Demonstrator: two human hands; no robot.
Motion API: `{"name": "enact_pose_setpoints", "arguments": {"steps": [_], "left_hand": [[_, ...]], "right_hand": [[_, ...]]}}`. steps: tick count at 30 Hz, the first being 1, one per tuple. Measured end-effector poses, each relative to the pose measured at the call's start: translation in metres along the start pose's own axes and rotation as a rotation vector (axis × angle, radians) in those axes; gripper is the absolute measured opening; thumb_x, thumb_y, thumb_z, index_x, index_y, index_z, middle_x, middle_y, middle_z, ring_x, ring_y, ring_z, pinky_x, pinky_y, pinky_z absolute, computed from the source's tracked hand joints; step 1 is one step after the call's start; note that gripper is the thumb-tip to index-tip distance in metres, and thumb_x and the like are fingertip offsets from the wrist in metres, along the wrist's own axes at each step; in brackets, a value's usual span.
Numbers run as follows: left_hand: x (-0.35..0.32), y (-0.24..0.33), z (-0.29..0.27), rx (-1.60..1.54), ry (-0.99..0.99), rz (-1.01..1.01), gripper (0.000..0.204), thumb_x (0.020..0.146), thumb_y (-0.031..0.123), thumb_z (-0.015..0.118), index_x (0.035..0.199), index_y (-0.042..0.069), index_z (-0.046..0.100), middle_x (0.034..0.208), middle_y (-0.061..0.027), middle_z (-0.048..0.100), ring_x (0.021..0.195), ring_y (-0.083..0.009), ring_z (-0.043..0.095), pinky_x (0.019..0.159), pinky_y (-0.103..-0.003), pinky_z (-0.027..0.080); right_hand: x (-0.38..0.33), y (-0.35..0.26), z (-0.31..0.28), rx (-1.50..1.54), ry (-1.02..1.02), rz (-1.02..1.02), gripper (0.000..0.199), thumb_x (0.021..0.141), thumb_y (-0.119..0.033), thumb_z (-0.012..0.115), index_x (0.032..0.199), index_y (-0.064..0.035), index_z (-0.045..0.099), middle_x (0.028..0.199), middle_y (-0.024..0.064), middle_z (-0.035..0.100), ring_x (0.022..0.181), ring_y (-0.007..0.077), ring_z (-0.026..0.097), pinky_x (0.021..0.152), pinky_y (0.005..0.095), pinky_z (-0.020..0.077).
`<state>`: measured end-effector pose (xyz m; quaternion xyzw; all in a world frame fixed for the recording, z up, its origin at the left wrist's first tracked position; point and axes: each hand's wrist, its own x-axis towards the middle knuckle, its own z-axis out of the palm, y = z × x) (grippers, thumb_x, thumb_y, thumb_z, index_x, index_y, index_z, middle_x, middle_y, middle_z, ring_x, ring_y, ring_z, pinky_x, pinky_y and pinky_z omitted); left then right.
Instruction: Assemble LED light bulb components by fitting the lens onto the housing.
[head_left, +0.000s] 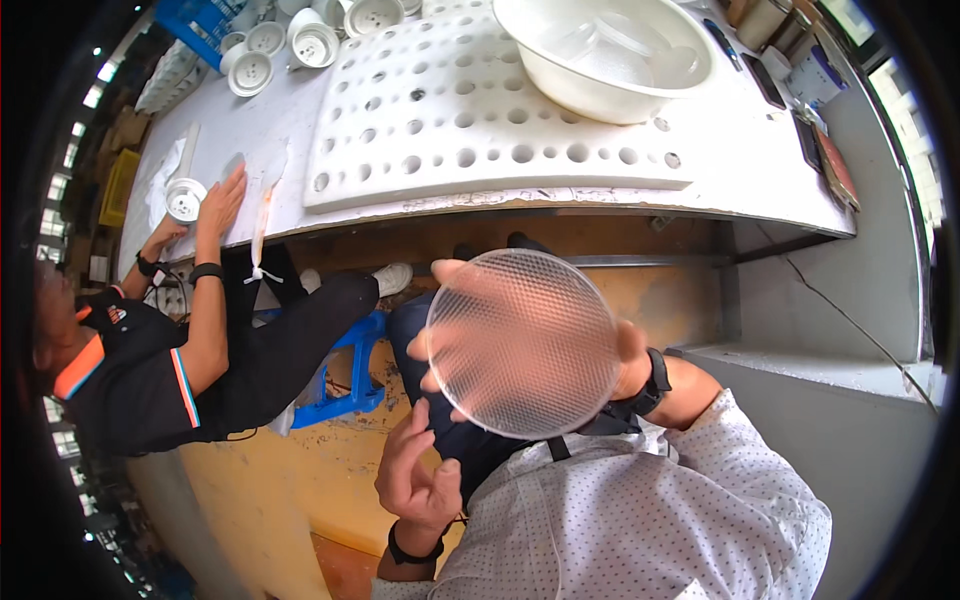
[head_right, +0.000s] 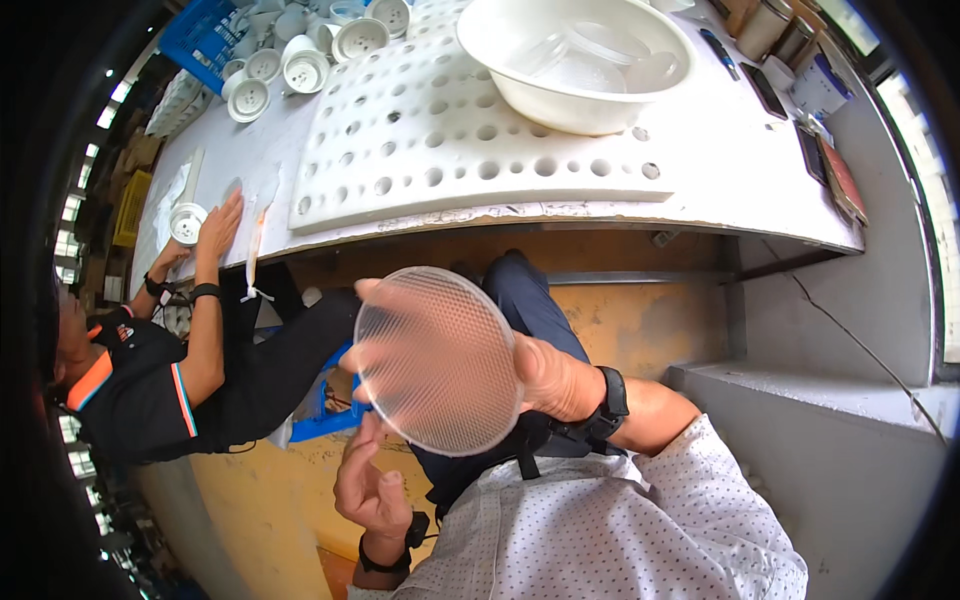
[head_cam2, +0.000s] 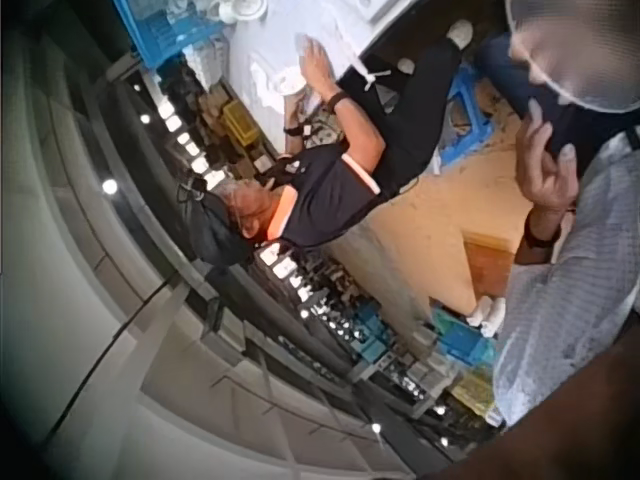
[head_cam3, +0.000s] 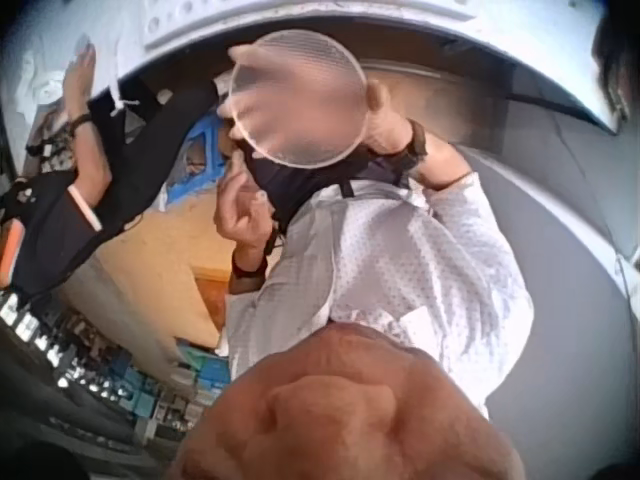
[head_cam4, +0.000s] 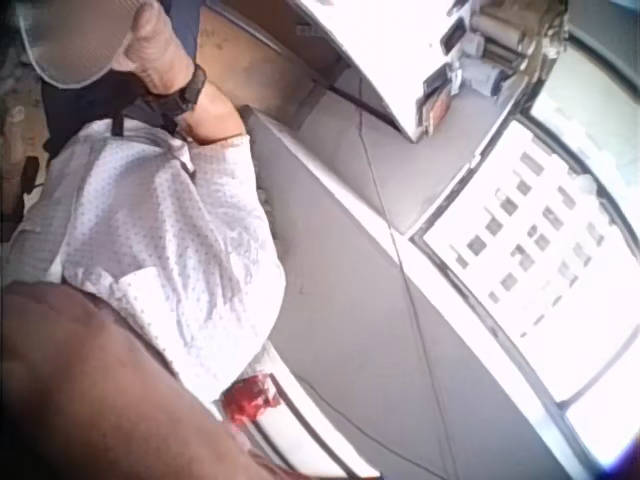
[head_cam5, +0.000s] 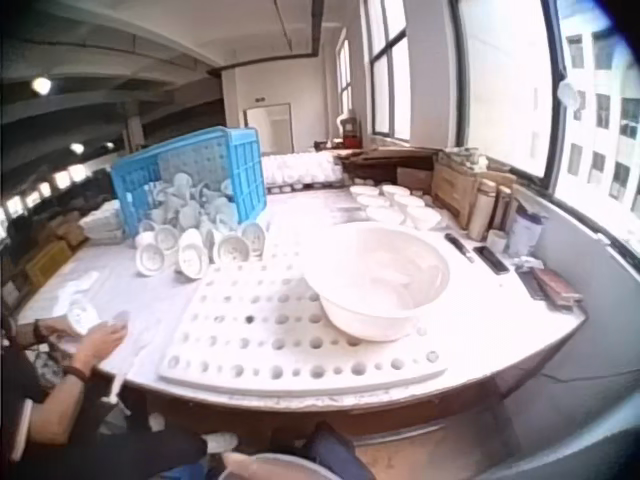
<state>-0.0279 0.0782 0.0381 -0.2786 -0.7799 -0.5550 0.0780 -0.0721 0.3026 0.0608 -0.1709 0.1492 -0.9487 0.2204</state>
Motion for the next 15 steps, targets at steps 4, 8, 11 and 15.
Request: {"name": "enact_pose_setpoints", "arguments": {"steps": [4, 8, 11, 15], "left_hand": [[0.027, 0.014, 0.022, 0.229, 0.008, 0.261, 0.043, 0.07, 0.013, 0.075, 0.105, -0.003, 0.055, 0.117, -0.0278, 0.055, 0.113, -0.0427, 0.05, 0.092, -0.049, 0.042], [0.041, 0.009, 0.045, 0.442, 0.006, 0.375, 0.042, 0.07, 0.008, 0.073, 0.107, -0.003, 0.056, 0.117, -0.0233, 0.057, 0.112, -0.0402, 0.053, 0.089, -0.049, 0.043], [0.041, -0.004, 0.048, 0.399, -0.019, 0.364, 0.035, 0.073, 0.0, 0.068, 0.106, -0.005, 0.056, 0.109, -0.0229, 0.061, 0.106, -0.0379, 0.058, 0.088, -0.047, 0.046], [0.033, -0.016, 0.048, 0.228, 0.094, 0.12, 0.024, 0.077, -0.002, 0.063, 0.101, -0.005, 0.061, 0.1, -0.0202, 0.065, 0.096, -0.0328, 0.063, 0.081, -0.036, 0.05]], "right_hand": [[0.004, 0.015, -0.024, -0.07, 0.135, -0.074, 0.124, 0.055, -0.061, 0.078, 0.144, -0.008, 0.009, 0.133, 0.0261, 0.037, 0.121, 0.0372, 0.042, 0.1, 0.0511, 0.0377], [0.0, 0.028, -0.037, -0.023, 0.079, -0.093, 0.112, 0.062, -0.048, 0.08, 0.144, -0.0154, 0.013, 0.132, 0.0164, 0.041, 0.123, 0.0308, 0.042, 0.104, 0.0439, 0.0355], [-0.004, 0.033, -0.04, -0.205, 0.174, -0.093, 0.115, 0.061, -0.045, 0.082, 0.145, -0.0152, 0.01, 0.131, 0.0155, 0.039, 0.121, 0.0289, 0.043, 0.103, 0.0425, 0.036], [-0.012, 0.034, -0.039, -0.355, 0.319, 0.031, 0.119, 0.06, -0.037, 0.085, 0.146, -0.0132, 0.006, 0.13, 0.0153, 0.036, 0.118, 0.0252, 0.041, 0.099, 0.0383, 0.0384]]}}
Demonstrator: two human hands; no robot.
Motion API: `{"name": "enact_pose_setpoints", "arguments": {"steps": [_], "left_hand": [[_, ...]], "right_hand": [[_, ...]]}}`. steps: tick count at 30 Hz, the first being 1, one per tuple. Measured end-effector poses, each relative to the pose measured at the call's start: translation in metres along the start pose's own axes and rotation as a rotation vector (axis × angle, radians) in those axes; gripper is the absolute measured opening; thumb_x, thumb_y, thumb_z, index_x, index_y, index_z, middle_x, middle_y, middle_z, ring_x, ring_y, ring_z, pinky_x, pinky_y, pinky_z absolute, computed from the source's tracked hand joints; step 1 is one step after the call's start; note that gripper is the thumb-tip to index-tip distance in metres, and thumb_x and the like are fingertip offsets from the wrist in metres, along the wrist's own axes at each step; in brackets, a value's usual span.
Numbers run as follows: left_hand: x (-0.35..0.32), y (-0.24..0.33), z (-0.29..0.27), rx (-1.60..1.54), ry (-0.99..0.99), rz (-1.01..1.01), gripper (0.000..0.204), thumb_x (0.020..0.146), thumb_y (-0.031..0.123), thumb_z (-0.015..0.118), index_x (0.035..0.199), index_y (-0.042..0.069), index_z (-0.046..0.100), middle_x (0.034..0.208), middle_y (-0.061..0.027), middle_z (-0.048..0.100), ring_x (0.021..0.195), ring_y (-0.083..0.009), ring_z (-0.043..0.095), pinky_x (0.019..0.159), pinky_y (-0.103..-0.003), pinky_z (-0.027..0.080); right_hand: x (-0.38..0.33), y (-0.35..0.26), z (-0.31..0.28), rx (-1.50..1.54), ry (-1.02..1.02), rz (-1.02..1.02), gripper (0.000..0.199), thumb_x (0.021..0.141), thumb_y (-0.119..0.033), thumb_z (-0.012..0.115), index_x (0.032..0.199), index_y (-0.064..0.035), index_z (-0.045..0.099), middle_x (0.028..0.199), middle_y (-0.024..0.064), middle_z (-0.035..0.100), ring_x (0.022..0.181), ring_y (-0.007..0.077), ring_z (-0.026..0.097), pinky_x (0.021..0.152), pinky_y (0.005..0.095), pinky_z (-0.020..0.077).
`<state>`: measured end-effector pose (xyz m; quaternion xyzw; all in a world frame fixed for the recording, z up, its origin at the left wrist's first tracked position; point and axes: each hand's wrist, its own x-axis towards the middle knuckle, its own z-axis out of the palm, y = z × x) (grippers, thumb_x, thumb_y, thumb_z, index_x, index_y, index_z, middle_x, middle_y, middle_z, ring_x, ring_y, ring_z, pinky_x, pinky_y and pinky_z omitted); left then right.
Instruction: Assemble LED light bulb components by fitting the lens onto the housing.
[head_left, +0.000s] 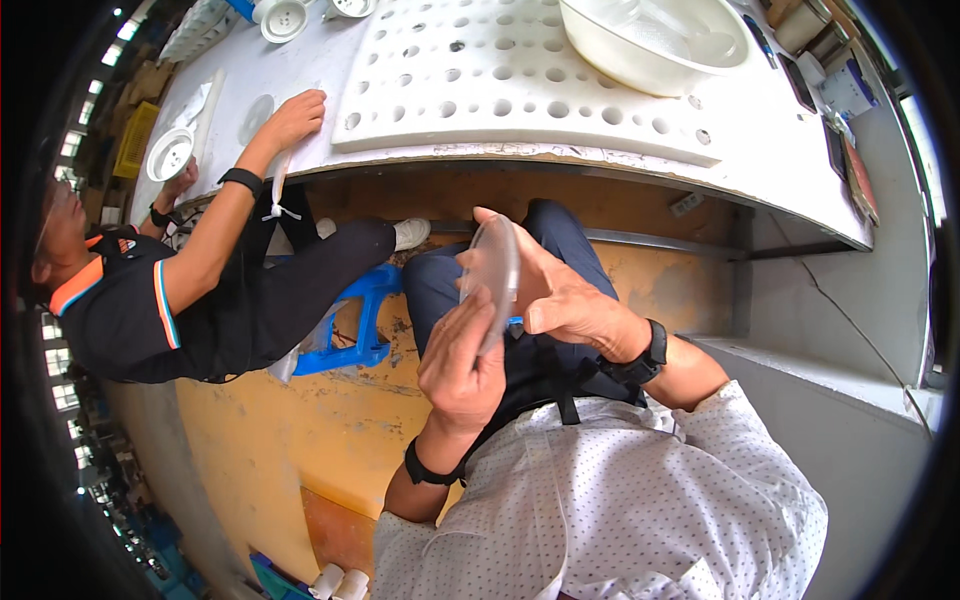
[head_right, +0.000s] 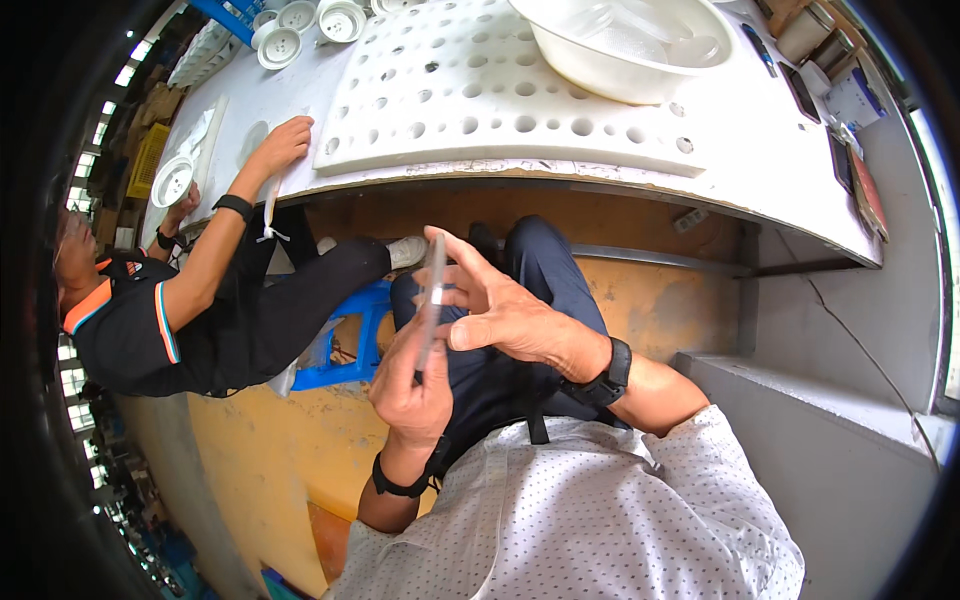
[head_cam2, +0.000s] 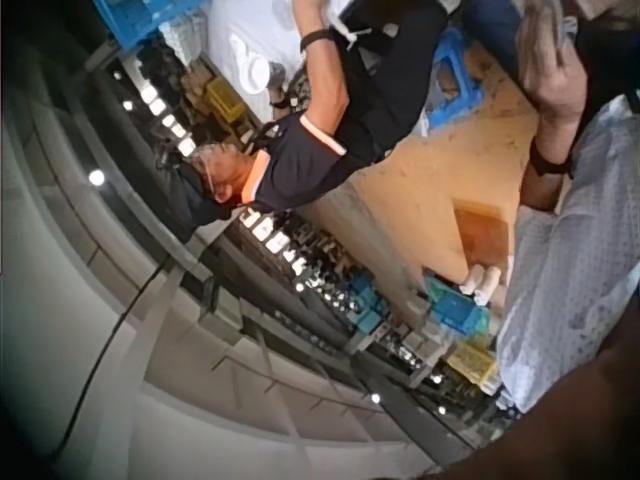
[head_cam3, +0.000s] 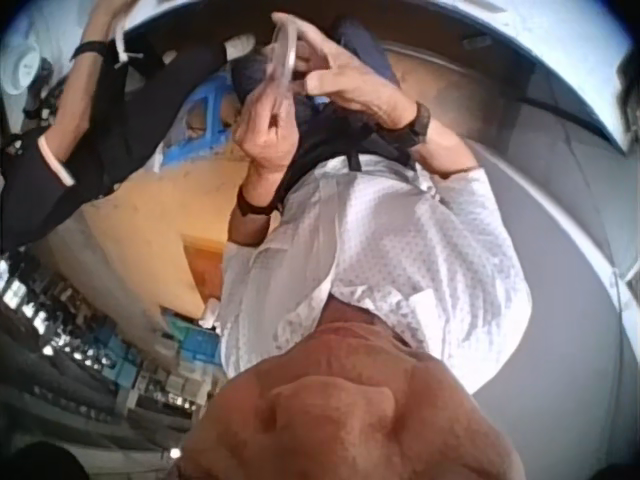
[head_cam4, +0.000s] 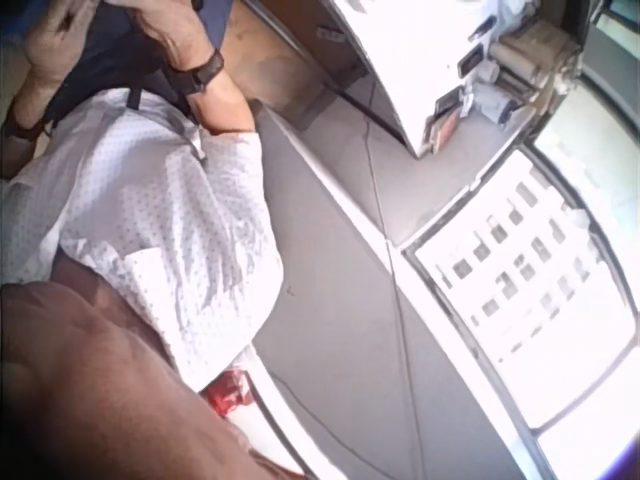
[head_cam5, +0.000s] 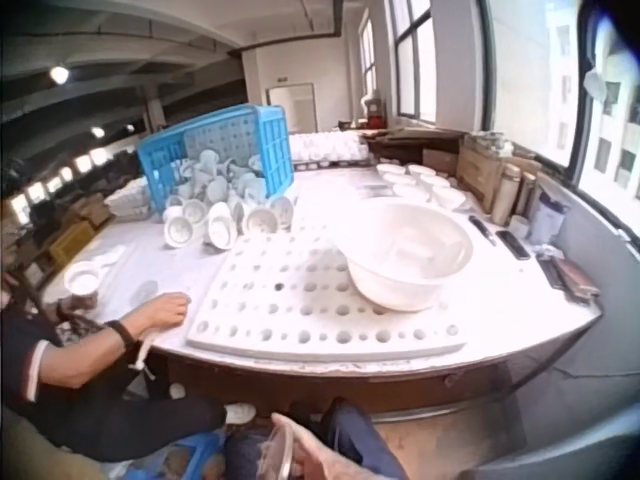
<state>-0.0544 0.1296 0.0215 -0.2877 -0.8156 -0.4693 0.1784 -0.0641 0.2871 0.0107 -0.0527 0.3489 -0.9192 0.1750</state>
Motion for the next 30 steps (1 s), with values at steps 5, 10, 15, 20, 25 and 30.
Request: {"name": "enact_pose_setpoints", "arguments": {"steps": [5, 10, 15, 20, 25, 30], "left_hand": [[-0.008, -0.014, -0.015, -0.74, 0.109, -0.635, 0.025, 0.092, 0.009, 0.05, 0.115, 0.0, 0.055, 0.114, -0.0169, 0.059, 0.101, -0.0274, 0.059, 0.089, -0.04, 0.047], [-0.012, -0.028, -0.02, -1.231, 0.18, -0.752, 0.02, 0.093, 0.01, 0.05, 0.111, 0.002, 0.055, 0.112, -0.0146, 0.059, 0.106, -0.0276, 0.056, 0.092, -0.047, 0.046], [-0.013, -0.033, -0.019, -1.403, 0.174, -0.855, 0.023, 0.093, 0.015, 0.051, 0.112, 0.004, 0.055, 0.115, -0.017, 0.058, 0.105, -0.0305, 0.057, 0.088, -0.044, 0.048], [-0.017, -0.039, -0.018, -1.399, 0.174, -0.861, 0.023, 0.093, 0.016, 0.051, 0.113, 0.005, 0.055, 0.116, -0.0174, 0.058, 0.106, -0.0306, 0.057, 0.088, -0.044, 0.048], [-0.019, -0.043, -0.015, -1.396, 0.158, -0.866, 0.023, 0.092, 0.017, 0.052, 0.112, 0.006, 0.055, 0.116, -0.0164, 0.058, 0.107, -0.0301, 0.056, 0.089, -0.044, 0.047], [-0.019, -0.046, -0.013, -1.481, 0.215, -0.979, 0.023, 0.092, 0.018, 0.052, 0.113, 0.007, 0.055, 0.118, -0.0114, 0.058, 0.109, -0.0262, 0.055, 0.093, -0.044, 0.045]], "right_hand": [[0.003, 0.001, -0.009, -0.342, 0.211, -0.041, 0.061, 0.082, -0.01, 0.067, 0.134, -0.0045, 0.037, 0.111, 0.0057, 0.054, 0.105, 0.0146, 0.051, 0.095, 0.0304, 0.0418], [0.002, 0.004, -0.021, -0.216, 0.234, -0.071, 0.048, 0.086, -0.008, 0.061, 0.13, -0.0019, 0.043, 0.113, 0.0044, 0.056, 0.105, 0.0132, 0.053, 0.096, 0.0288, 0.0409], [0.002, 0.01, -0.024, 0.002, 0.067, -0.021, 0.047, 0.086, -0.01, 0.058, 0.13, 0.0002, 0.044, 0.121, 0.0079, 0.055, 0.111, 0.0155, 0.052, 0.096, 0.0299, 0.0402], [0.002, 0.008, -0.023, 0.029, 0.042, -0.033, 0.049, 0.083, -0.008, 0.057, 0.129, 0.001, 0.044, 0.119, 0.0092, 0.055, 0.112, 0.0164, 0.051, 0.098, 0.0324, 0.038], [0.003, 0.015, -0.026, 0.249, -0.029, 0.049, 0.041, 0.083, -0.005, 0.055, 0.123, 0.001, 0.049, 0.117, 0.0089, 0.057, 0.109, 0.017, 0.052, 0.095, 0.0338, 0.039], [0.004, 0.029, -0.031, 0.306, -0.025, 0.037, 0.031, 0.083, -0.003, 0.054, 0.113, 0.0006, 0.057, 0.111, 0.0075, 0.06, 0.104, 0.0168, 0.054, 0.093, 0.0329, 0.0399]]}}
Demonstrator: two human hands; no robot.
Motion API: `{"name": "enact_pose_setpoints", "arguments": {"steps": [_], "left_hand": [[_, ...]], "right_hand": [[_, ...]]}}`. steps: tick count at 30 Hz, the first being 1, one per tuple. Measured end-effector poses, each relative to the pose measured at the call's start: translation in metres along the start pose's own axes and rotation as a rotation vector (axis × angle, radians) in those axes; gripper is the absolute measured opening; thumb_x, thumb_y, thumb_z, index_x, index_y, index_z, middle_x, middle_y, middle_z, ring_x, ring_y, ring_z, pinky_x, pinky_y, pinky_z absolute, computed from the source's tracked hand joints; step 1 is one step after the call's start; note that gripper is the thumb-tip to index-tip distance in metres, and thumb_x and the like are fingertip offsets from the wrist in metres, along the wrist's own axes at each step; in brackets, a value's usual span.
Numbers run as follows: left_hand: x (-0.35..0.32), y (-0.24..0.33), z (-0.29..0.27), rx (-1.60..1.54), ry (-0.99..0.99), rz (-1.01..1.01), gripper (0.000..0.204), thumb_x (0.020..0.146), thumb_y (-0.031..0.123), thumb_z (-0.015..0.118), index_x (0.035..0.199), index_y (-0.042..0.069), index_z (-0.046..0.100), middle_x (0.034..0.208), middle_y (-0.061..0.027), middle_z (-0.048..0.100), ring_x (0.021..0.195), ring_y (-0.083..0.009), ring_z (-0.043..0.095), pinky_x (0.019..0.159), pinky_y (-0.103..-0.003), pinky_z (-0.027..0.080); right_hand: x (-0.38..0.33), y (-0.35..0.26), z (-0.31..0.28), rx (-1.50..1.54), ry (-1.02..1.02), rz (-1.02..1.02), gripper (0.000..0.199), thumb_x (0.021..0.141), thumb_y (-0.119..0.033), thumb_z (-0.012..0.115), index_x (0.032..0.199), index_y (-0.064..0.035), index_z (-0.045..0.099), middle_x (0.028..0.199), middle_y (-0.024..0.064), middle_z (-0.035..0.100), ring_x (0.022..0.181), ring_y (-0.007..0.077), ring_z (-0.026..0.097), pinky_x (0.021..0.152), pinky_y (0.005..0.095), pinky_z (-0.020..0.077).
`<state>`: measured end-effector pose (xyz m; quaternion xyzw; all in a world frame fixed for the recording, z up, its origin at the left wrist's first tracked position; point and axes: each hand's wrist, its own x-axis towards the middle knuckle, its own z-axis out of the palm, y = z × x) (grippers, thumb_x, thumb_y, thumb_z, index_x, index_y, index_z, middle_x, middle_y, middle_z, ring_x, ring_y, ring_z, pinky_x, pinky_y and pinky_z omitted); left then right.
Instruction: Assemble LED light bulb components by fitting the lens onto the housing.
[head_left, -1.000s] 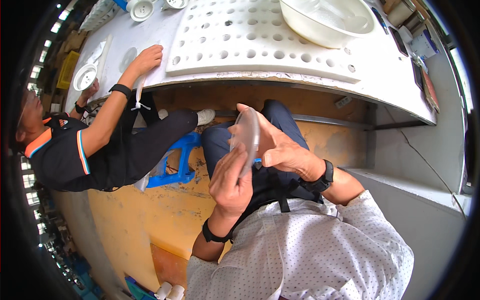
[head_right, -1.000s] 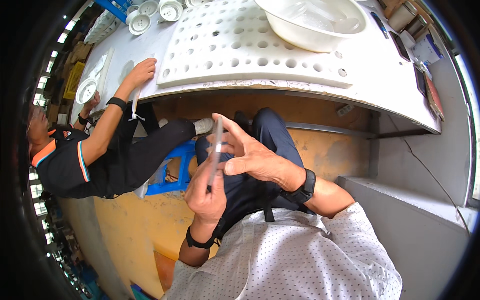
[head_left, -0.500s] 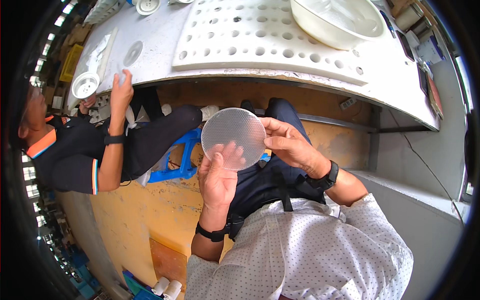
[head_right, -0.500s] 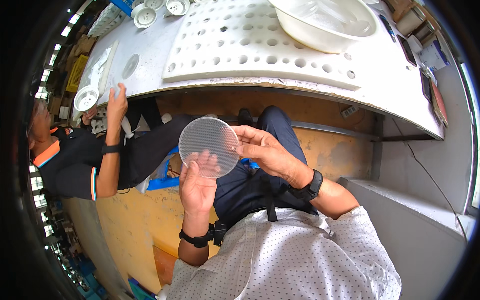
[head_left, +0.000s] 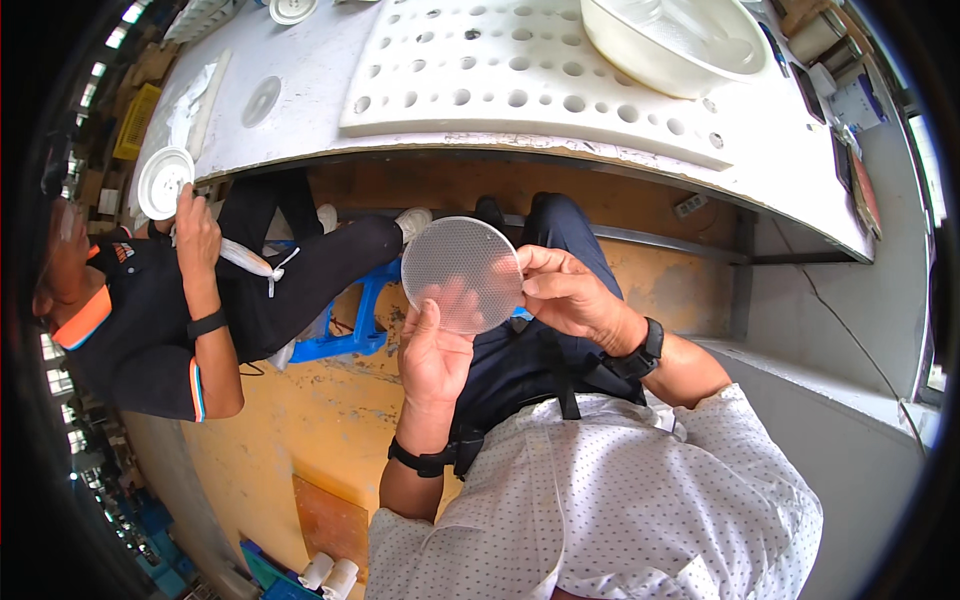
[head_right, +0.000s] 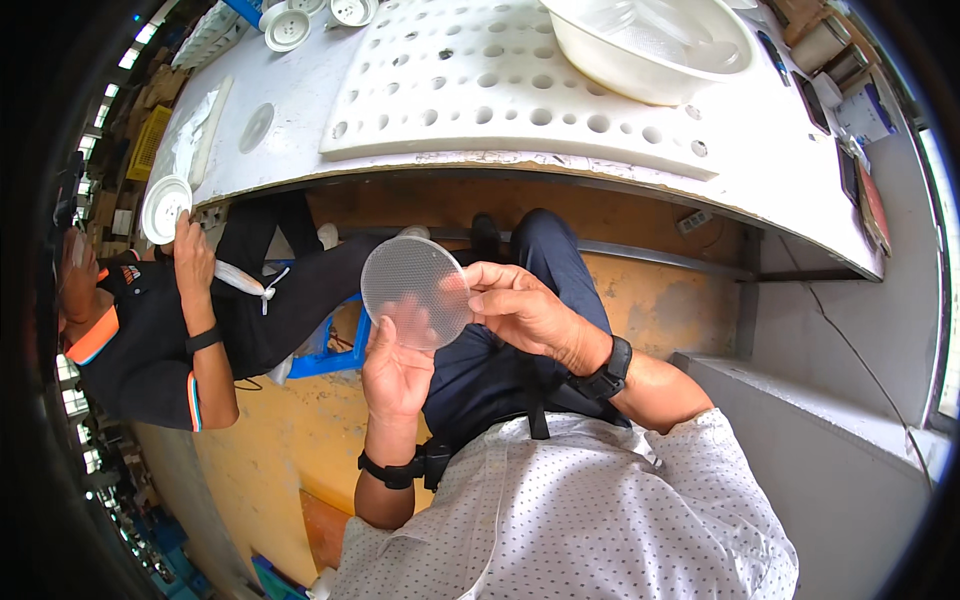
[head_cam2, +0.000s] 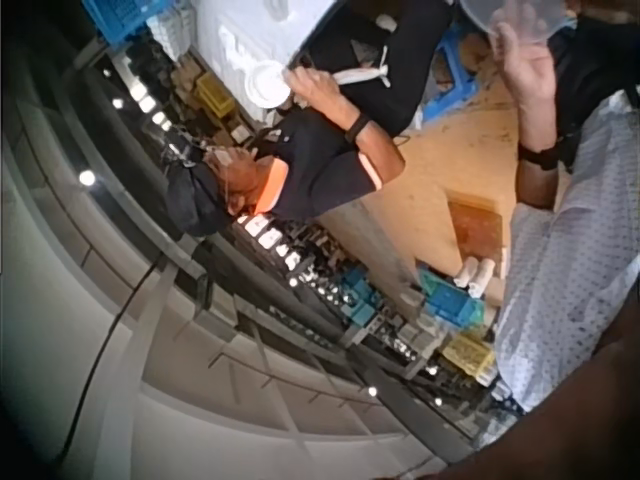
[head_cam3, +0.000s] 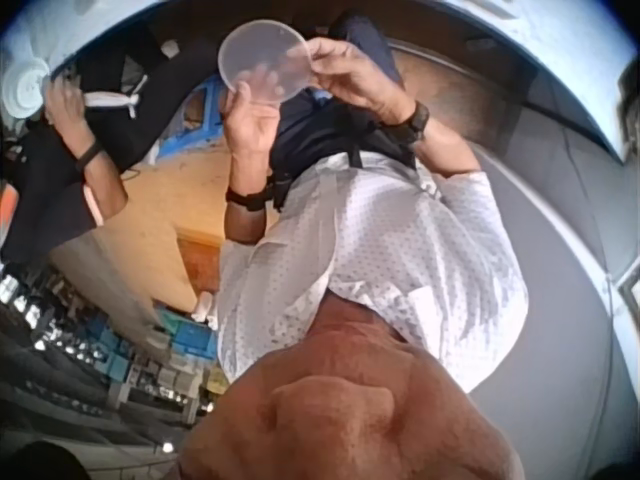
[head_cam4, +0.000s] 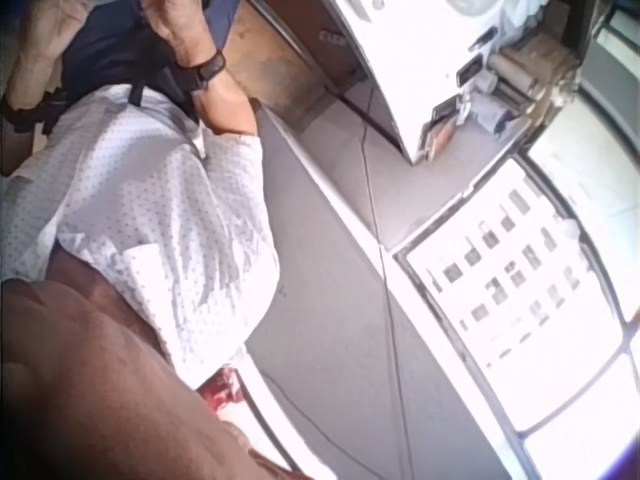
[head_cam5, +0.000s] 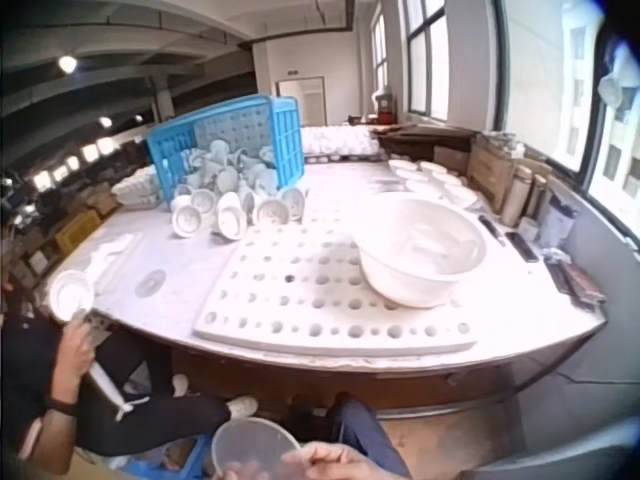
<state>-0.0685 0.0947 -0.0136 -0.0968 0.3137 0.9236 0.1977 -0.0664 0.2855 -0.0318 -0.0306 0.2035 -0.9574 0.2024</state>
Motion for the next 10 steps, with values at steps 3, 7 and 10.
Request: {"name": "enact_pose_setpoints", "arguments": {"steps": [3, 7, 10], "left_hand": [[0.0, 0.001, -0.001, -0.033, 0.054, -0.016, 0.023, 0.092, 0.018, 0.053, 0.113, 0.007, 0.055, 0.119, -0.0105, 0.057, 0.109, -0.025, 0.055, 0.094, -0.043, 0.044], [-0.001, 0.001, -0.002, -0.032, 0.018, -0.001, 0.023, 0.092, 0.018, 0.053, 0.112, 0.007, 0.055, 0.12, -0.0106, 0.056, 0.108, -0.0249, 0.055, 0.094, -0.042, 0.044], [-0.001, -0.001, -0.001, -0.031, 0.022, -0.009, 0.023, 0.092, 0.018, 0.053, 0.112, 0.007, 0.055, 0.12, -0.0107, 0.056, 0.109, -0.0249, 0.055, 0.095, -0.042, 0.044]], "right_hand": [[-0.001, 0.002, -0.003, -0.068, 0.045, -0.01, 0.029, 0.082, -0.002, 0.053, 0.111, 0.0004, 0.058, 0.109, 0.0072, 0.06, 0.102, 0.0161, 0.054, 0.093, 0.0325, 0.0394], [0.001, 0.0, 0.002, -0.035, -0.015, -0.025, 0.033, 0.083, -0.004, 0.055, 0.115, 0.0005, 0.056, 0.112, 0.0078, 0.059, 0.105, 0.0174, 0.054, 0.095, 0.0331, 0.038], [0.005, 0.001, 0.009, 0.04, -0.007, -0.032, 0.045, 0.083, -0.01, 0.058, 0.126, 0.0004, 0.049, 0.121, 0.0096, 0.055, 0.114, 0.0192, 0.049, 0.1, 0.0343, 0.0343]]}}
